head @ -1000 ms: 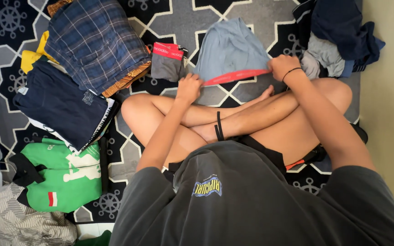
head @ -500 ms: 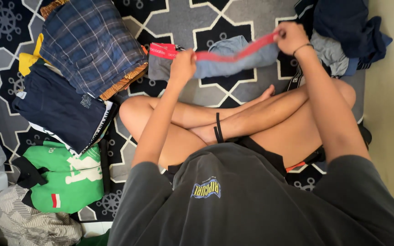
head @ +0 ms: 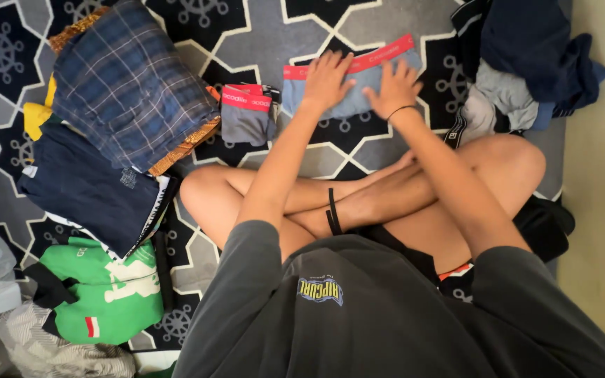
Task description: Folding various pieces of laundry, specifically underwear, while sitting on a patterned rug.
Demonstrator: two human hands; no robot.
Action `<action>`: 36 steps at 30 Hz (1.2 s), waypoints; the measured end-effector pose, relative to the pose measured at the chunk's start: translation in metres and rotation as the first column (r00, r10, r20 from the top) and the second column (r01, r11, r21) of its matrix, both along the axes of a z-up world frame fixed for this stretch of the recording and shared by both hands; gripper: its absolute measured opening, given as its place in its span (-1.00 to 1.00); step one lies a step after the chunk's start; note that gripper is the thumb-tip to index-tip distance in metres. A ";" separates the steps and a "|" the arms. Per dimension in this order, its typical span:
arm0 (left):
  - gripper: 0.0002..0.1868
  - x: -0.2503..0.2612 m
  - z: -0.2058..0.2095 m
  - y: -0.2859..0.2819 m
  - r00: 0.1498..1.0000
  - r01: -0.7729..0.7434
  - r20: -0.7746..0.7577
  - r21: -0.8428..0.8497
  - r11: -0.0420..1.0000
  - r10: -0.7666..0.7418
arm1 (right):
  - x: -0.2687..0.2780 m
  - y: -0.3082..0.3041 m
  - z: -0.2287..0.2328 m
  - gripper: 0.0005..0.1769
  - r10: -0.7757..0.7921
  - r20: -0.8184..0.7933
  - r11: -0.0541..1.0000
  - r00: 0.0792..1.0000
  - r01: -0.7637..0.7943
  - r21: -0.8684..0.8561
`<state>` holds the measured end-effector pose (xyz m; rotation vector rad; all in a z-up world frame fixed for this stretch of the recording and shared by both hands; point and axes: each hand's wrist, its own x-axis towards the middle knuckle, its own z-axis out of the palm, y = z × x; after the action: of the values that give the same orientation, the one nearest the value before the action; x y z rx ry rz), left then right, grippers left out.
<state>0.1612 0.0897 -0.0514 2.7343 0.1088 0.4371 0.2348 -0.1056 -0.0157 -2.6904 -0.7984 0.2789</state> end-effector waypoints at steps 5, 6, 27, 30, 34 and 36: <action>-0.26 0.039 0.026 -0.002 0.830 -0.211 -0.554 -0.209 0.955 0.062 | -0.007 0.000 -0.021 0.17 -0.019 -0.093 1.000 0.995 0.019 -0.008; -0.37 0.048 0.016 0.003 0.709 -0.226 -0.705 -0.205 0.952 0.017 | -0.005 -0.002 -0.026 0.27 -0.028 -0.110 0.999 0.994 0.030 0.020; -0.34 -0.070 0.089 0.011 0.873 -0.291 0.203 -0.511 0.809 0.443 | -0.034 -0.002 0.086 -0.38 0.559 -0.739 0.484 0.376 0.576 0.659; -0.24 -0.104 0.081 -0.019 0.866 -0.450 -0.251 -0.770 0.452 0.433 | -0.045 -0.009 0.097 -0.38 0.600 -0.714 0.477 0.361 0.555 0.682; -0.35 -0.136 0.114 -0.047 0.966 -0.218 -0.209 -0.975 0.046 0.150 | -0.066 -0.011 0.101 -0.31 0.699 -0.671 0.464 0.246 0.559 0.688; -0.35 -0.144 0.117 -0.051 1.000 0.008 0.012 -0.924 -0.382 -0.009 | -0.071 -0.011 0.089 -0.30 0.655 -0.649 0.479 0.388 0.451 0.753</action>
<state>0.0168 0.0385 0.0657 0.7970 0.2947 0.1079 0.1633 -0.1165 0.0734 -1.0329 -0.4829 0.9963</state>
